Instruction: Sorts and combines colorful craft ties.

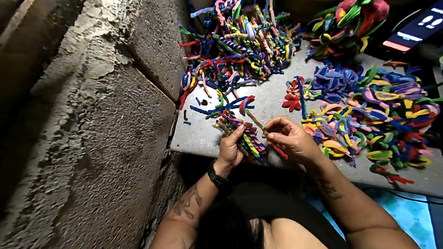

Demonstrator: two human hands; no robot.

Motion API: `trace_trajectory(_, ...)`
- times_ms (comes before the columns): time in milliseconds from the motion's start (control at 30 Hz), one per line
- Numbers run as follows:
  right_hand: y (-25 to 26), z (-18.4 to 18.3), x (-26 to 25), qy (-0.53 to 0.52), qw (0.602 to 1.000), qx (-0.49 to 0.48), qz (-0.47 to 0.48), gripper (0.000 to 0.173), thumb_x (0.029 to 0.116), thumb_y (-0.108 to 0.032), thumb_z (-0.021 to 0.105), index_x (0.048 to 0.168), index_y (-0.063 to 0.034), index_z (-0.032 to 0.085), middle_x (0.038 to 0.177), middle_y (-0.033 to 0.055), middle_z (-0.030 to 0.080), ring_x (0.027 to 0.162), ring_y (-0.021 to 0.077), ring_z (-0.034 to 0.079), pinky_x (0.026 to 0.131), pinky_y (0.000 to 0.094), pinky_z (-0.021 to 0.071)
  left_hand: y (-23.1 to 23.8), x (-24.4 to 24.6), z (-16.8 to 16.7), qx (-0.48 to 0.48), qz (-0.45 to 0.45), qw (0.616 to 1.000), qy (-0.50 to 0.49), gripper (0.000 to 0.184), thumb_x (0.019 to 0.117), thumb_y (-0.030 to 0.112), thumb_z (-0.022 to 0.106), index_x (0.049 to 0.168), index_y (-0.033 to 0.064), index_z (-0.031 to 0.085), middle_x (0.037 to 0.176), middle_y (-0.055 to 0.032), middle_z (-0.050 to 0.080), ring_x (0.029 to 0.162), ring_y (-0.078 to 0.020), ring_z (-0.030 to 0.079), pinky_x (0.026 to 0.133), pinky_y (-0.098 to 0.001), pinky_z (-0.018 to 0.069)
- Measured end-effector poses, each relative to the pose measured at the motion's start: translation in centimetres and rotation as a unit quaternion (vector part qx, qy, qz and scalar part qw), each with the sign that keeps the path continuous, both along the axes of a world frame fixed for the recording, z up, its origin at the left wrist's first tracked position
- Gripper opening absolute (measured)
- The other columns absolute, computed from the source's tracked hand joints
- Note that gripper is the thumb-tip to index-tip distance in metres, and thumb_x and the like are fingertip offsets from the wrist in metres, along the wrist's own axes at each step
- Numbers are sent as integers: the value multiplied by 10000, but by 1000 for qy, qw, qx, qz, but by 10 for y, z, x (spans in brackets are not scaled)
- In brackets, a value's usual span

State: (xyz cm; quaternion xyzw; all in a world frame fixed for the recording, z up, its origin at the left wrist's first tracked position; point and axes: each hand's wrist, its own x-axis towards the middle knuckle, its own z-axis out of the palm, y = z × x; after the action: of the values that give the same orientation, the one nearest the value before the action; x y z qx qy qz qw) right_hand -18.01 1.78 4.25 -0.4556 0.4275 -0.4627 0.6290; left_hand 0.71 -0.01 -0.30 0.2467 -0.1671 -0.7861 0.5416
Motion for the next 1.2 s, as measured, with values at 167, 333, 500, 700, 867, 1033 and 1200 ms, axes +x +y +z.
trace_trajectory(167, 1, -6, -4, 52, 998, -43, -17, 235, 926, 16, 610, 1124, -107, 645, 1005, -4, 687, 820, 70, 662, 743, 217, 581, 0, -1, 1, -12, -1, 1000, -21, 150, 1019, 114, 570, 1137, 123, 662, 959, -67, 742, 883, -181, 732, 839, -361, 610)
trace_trajectory(333, 4, -7, -4, 73, 995, -55, -36, 245, 918, 19, 620, 1124, -111, 637, 1001, -17, 686, 819, 58, 661, 741, 207, 580, 0, -2, 1, 3, 10, 1000, -29, 173, 1008, 83, 577, 1148, 154, 650, 894, -10, 729, 860, -161, 727, 888, -399, 599)
trace_trajectory(500, 7, -5, -6, 120, 985, -81, -92, 232, 930, -9, 607, 1138, -109, 626, 1016, -33, 686, 830, 39, 653, 732, 192, 565, 0, 3, 16, 10, -17, 994, -109, 183, 1055, 104, 503, 1201, 87, 611, 924, -50, 722, 846, -166, 721, 829, -352, 608)
trace_trajectory(700, 13, 0, -28, 122, 970, -138, -158, 252, 953, -27, 598, 1177, -142, 621, 1052, -73, 678, 837, 12, 644, 731, 182, 561, -13, 29, 80, -363, -102, 661, -649, 325, 951, 96, 683, 1273, 58, 664, 1079, -71, 728, 943, -164, 707, 843, -389, 584)
trace_trajectory(867, 18, 1, -36, 98, 961, -151, -212, 265, 956, -10, 584, 1179, -149, 616, 1075, -75, 679, 882, 28, 661, 775, 194, 575, -13, -4, 45, -453, -70, 464, -758, 623, 821, 159, 799, 1392, 28, 587, 1200, -232, 655, 1065, -417, 663, 850, -593, 553)
trace_trajectory(1033, 29, 3, -43, 120, 953, -155, -231, 260, 951, -20, 590, 1170, -158, 616, 1047, -87, 673, 832, 8, 651, 736, 178, 571, -3, -10, 4, -469, -103, 415, -773, 985, 874, 705, 614, 1532, -4, 430, 1566, -263, 418, 1467, -455, 375, 1160, -713, 253)
trace_trajectory(1200, 30, 4, -40, 126, 953, -154, -229, 274, 936, -1, 593, 1169, -145, 610, 1046, -83, 677, 848, 15, 661, 755, 185, 578, -3, -16, -8, -468, -77, 385, -792, 972, 918, 747, 482, 1544, 5, 421, 1597, -237, 388, 1494, -429, 340, 1168, -701, 234)
